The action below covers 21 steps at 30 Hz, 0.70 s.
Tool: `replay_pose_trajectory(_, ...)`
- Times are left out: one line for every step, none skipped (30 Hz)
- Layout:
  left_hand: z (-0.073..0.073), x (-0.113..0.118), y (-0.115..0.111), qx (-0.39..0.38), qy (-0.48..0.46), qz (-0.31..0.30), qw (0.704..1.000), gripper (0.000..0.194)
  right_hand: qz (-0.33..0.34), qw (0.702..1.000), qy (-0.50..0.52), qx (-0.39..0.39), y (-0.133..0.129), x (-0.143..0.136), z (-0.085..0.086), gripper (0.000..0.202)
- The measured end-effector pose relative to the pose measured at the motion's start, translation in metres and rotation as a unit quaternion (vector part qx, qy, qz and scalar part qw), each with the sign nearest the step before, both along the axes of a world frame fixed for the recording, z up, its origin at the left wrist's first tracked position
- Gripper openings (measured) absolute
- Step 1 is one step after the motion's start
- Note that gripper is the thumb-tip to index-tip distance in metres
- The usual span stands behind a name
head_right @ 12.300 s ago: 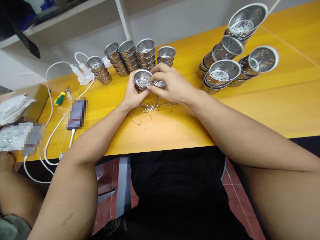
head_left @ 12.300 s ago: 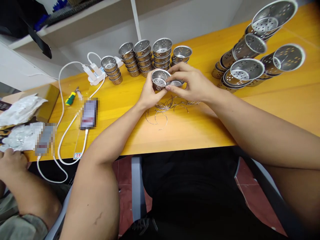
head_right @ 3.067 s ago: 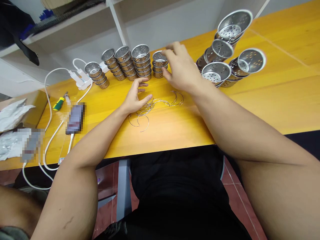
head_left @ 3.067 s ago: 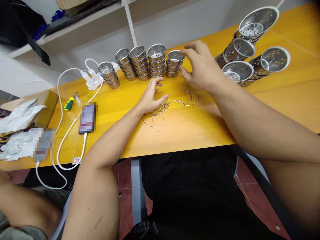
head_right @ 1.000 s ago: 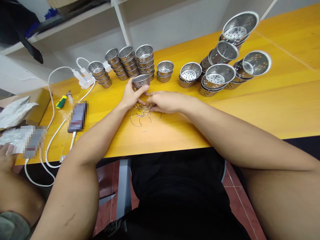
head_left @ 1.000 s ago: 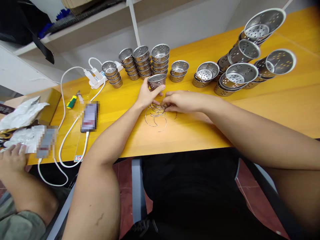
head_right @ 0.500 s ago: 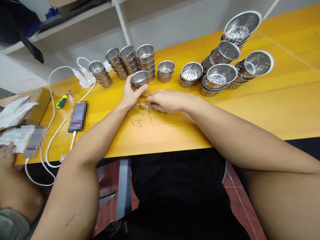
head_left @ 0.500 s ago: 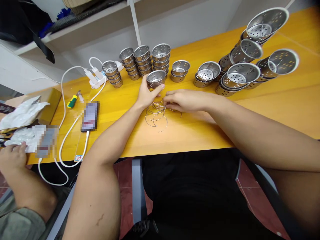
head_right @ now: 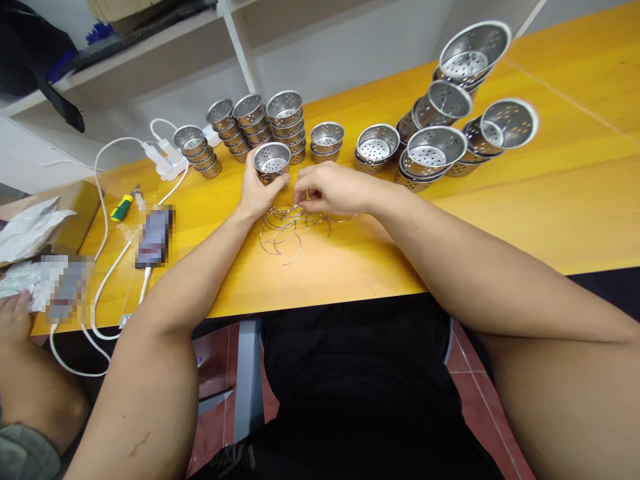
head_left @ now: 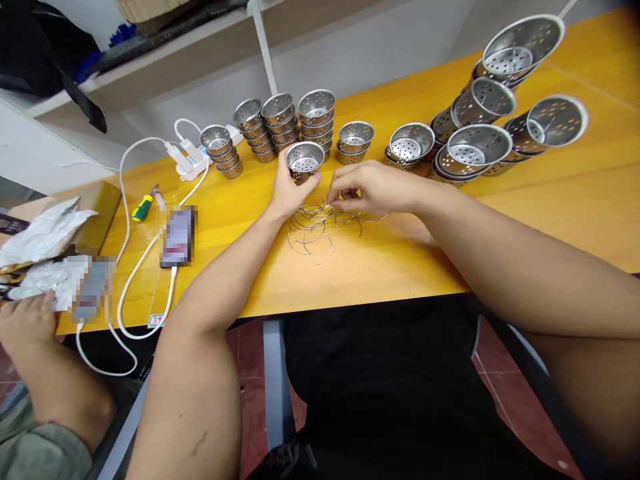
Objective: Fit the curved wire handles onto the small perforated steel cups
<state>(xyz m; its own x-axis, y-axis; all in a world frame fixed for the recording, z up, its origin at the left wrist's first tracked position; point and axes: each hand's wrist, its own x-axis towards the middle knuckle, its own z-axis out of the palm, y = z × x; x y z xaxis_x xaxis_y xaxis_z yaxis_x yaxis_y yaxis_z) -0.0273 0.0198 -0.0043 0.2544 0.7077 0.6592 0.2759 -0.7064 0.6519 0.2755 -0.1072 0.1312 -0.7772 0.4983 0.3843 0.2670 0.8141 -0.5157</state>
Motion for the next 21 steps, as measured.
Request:
replay_pose_trajectory(0.001, 0.001, -0.001, 0.001, 0.0, -0.002, 1.0, 0.104, 0.0, 1.0, 0.006, -0.004, 0.0, 0.0, 0.0, 0.012)
replay_pose_trajectory(0.003, 0.002, -0.003, 0.002, -0.001, -0.005, 1.0, 0.103, -0.001, 1.0, 0.012, -0.008, 0.0, -0.001, 0.0, 0.012)
replay_pose_trajectory(0.005, 0.003, -0.005, 0.004, -0.002, -0.008, 1.0, 0.102, -0.002, 1.0, 0.019, -0.012, 0.0, -0.001, 0.0, 0.012)
replay_pose_trajectory(0.008, 0.005, -0.007, 0.007, -0.004, -0.01, 1.0, 0.102, -0.003, 1.0, 0.024, -0.017, 0.0, -0.001, 0.0, 0.012)
replay_pose_trajectory(0.011, 0.007, -0.01, 0.008, -0.006, -0.01, 1.0, 0.103, -0.005, 0.999, 0.029, -0.025, 0.0, -0.001, 0.001, 0.012)
replay_pose_trajectory(0.014, 0.009, -0.013, 0.008, -0.01, -0.008, 1.0, 0.104, -0.006, 0.999, 0.032, -0.034, -0.001, -0.002, 0.001, 0.013)
replay_pose_trajectory(0.018, 0.011, -0.016, 0.005, -0.014, -0.005, 1.0, 0.106, -0.01, 0.998, 0.034, -0.045, -0.003, -0.002, 0.003, 0.014)
replay_pose_trajectory(0.023, 0.013, -0.021, -0.001, -0.019, 0.0, 1.0, 0.107, -0.016, 0.998, 0.034, -0.057, -0.004, -0.002, 0.005, 0.015)
replay_pose_trajectory(0.028, 0.015, -0.025, -0.009, -0.024, 0.005, 1.0, 0.107, -0.024, 0.997, 0.033, -0.07, -0.007, -0.003, 0.008, 0.016)
replay_pose_trajectory(0.032, 0.017, -0.03, -0.019, -0.027, 0.011, 0.999, 0.106, -0.034, 0.995, 0.031, -0.085, -0.009, -0.003, 0.01, 0.017)
replay_pose_trajectory(0.036, 0.019, -0.034, -0.03, -0.028, 0.018, 0.999, 0.105, -0.044, 0.993, 0.03, -0.103, -0.011, -0.004, 0.013, 0.018)
replay_pose_trajectory(0.04, 0.021, -0.038, -0.04, -0.026, 0.024, 0.999, 0.103, -0.052, 0.991, 0.03, -0.123, -0.014, -0.005, 0.015, 0.02)
replay_pose_trajectory(0.042, 0.022, -0.042, -0.049, -0.022, 0.029, 0.998, 0.101, -0.059, 0.987, 0.034, -0.143, -0.016, -0.006, 0.016, 0.021)
replay_pose_trajectory(0.044, 0.023, -0.044, -0.054, -0.017, 0.031, 0.998, 0.1, -0.063, 0.984, 0.04, -0.162, -0.018, -0.007, 0.017, 0.023)
replay_pose_trajectory(0.045, 0.023, -0.046, -0.056, -0.012, 0.03, 0.998, 0.099, -0.066, 0.981, 0.05, -0.177, -0.019, -0.009, 0.018, 0.025)
replay_pose_trajectory(0.046, 0.023, -0.047, -0.057, -0.01, 0.028, 0.998, 0.099, -0.069, 0.978, 0.062, -0.189, -0.02, -0.01, 0.018, 0.028)
replay_pose_trajectory(0.046, 0.023, -0.047, -0.056, -0.01, 0.025, 0.998, 0.099, -0.071, 0.975, 0.073, -0.199, -0.021, -0.011, 0.017, 0.03)
replay_pose_trajectory(0.046, 0.023, -0.046, -0.056, -0.013, 0.022, 0.998, 0.101, -0.072, 0.972, 0.083, -0.21, -0.021, -0.013, 0.017, 0.034)
replay_pose_trajectory(0.045, 0.022, -0.045, -0.057, -0.016, 0.019, 0.998, 0.104, -0.073, 0.968, 0.093, -0.222, -0.022, -0.014, 0.017, 0.038)
replay_pose_trajectory(0.045, 0.021, -0.044, -0.06, -0.017, 0.016, 0.998, 0.108, -0.076, 0.964, 0.102, -0.234, -0.022, -0.015, 0.017, 0.042)
replay_pose_trajectory(0.045, 0.02, -0.043, -0.063, -0.017, 0.013, 0.998, 0.112, -0.079, 0.96, 0.111, -0.244, -0.023, -0.015, 0.018, 0.047)
